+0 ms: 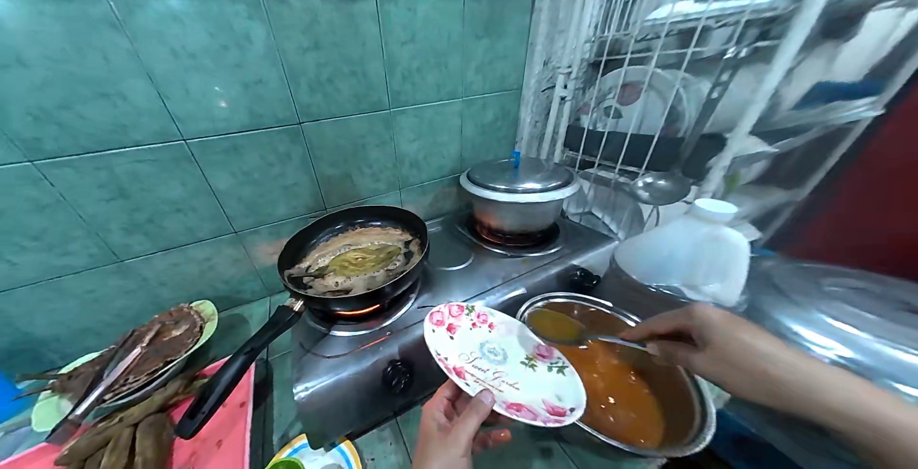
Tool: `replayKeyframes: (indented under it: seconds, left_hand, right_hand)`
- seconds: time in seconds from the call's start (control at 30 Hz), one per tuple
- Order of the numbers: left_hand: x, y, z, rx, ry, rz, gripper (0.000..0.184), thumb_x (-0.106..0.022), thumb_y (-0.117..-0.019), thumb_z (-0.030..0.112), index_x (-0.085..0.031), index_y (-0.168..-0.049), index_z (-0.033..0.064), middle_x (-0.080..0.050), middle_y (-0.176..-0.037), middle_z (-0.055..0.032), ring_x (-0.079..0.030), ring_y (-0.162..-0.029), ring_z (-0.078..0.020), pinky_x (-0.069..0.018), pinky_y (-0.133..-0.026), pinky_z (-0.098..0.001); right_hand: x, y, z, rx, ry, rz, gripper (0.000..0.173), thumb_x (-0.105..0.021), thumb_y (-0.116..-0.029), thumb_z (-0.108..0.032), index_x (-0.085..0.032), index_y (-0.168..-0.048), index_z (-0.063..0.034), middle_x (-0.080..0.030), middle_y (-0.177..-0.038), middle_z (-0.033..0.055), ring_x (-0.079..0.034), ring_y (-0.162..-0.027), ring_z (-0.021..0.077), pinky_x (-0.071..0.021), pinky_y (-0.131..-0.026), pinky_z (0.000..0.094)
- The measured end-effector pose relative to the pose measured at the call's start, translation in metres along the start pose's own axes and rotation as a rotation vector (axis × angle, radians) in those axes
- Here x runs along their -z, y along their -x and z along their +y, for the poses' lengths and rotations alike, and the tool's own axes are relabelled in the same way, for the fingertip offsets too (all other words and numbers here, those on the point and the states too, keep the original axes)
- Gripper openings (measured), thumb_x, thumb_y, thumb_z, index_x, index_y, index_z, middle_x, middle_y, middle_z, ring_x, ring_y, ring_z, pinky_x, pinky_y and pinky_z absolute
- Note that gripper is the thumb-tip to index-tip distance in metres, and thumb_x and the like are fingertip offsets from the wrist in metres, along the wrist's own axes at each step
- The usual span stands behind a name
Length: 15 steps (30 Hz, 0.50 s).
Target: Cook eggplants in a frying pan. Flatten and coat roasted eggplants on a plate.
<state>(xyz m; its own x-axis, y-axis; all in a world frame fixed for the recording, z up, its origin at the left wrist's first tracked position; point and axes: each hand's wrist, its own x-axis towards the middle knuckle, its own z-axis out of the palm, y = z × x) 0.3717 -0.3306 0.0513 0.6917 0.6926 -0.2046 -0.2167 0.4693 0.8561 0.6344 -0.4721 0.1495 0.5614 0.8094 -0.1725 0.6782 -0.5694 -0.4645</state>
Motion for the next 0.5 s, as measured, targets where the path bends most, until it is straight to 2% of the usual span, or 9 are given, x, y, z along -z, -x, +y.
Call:
replayKeyframes:
  seconds: [0.07, 0.2, 0.37, 0.5]
  left_hand:
    - [-0.007, -0.006, 0.004, 0.003, 0.024, -0.037, 0.025, -0.056, -0.1031, 0.001, -0.056, -0.127, -0.0066, -0.074, -0.1, -0.0137, -0.074, -0.084, -0.0183, -0.063, -0.077, -0.0325]
    - [-0.017, -0.016, 0.022, -0.033, 0.079, -0.056, 0.025, -0.056, -0.1037, 0.003, -0.055, -0.127, -0.0069, -0.073, -0.1, -0.0142, -0.074, -0.083, -0.0182, -0.063, -0.077, -0.0317]
    - [-0.014, -0.021, 0.054, -0.141, 0.083, -0.006, 0.029, -0.056, -0.1045, 0.005, -0.054, -0.131, -0.0075, -0.072, -0.105, -0.0155, -0.074, -0.085, -0.0192, -0.0632, -0.077, -0.0319]
    - [0.0, -0.02, 0.077, -0.26, 0.091, 0.087, 0.028, -0.056, -0.1039, 0.003, -0.055, -0.129, -0.0081, -0.072, -0.106, -0.0164, -0.075, -0.088, -0.0207, -0.0637, -0.078, -0.0333]
  right_hand:
    - [0.008, -0.002, -0.009, 0.058, 0.014, 0.027, 0.021, -0.062, -0.1001, -0.001, -0.077, -0.114, -0.0068, -0.074, -0.102, 0.0133, -0.069, -0.088, 0.0236, -0.0549, -0.085, 0.0458]
    - [0.025, -0.011, -0.045, 0.123, 0.056, 0.017, 0.021, -0.064, -0.0997, -0.001, -0.077, -0.115, -0.006, -0.075, -0.103, 0.014, -0.07, -0.092, 0.026, -0.0549, -0.087, 0.0486]
    - [0.039, -0.036, -0.092, 0.22, 0.083, 0.03, 0.021, -0.063, -0.1007, -0.003, -0.077, -0.115, -0.0078, -0.074, -0.097, 0.0111, -0.068, -0.084, 0.0222, -0.0546, -0.08, 0.0446]
    - [0.043, -0.057, -0.142, 0.234, 0.053, 0.001, 0.021, -0.062, -0.1014, -0.002, -0.076, -0.117, -0.0051, -0.072, -0.091, 0.011, -0.063, -0.08, 0.0207, -0.0517, -0.076, 0.0418]
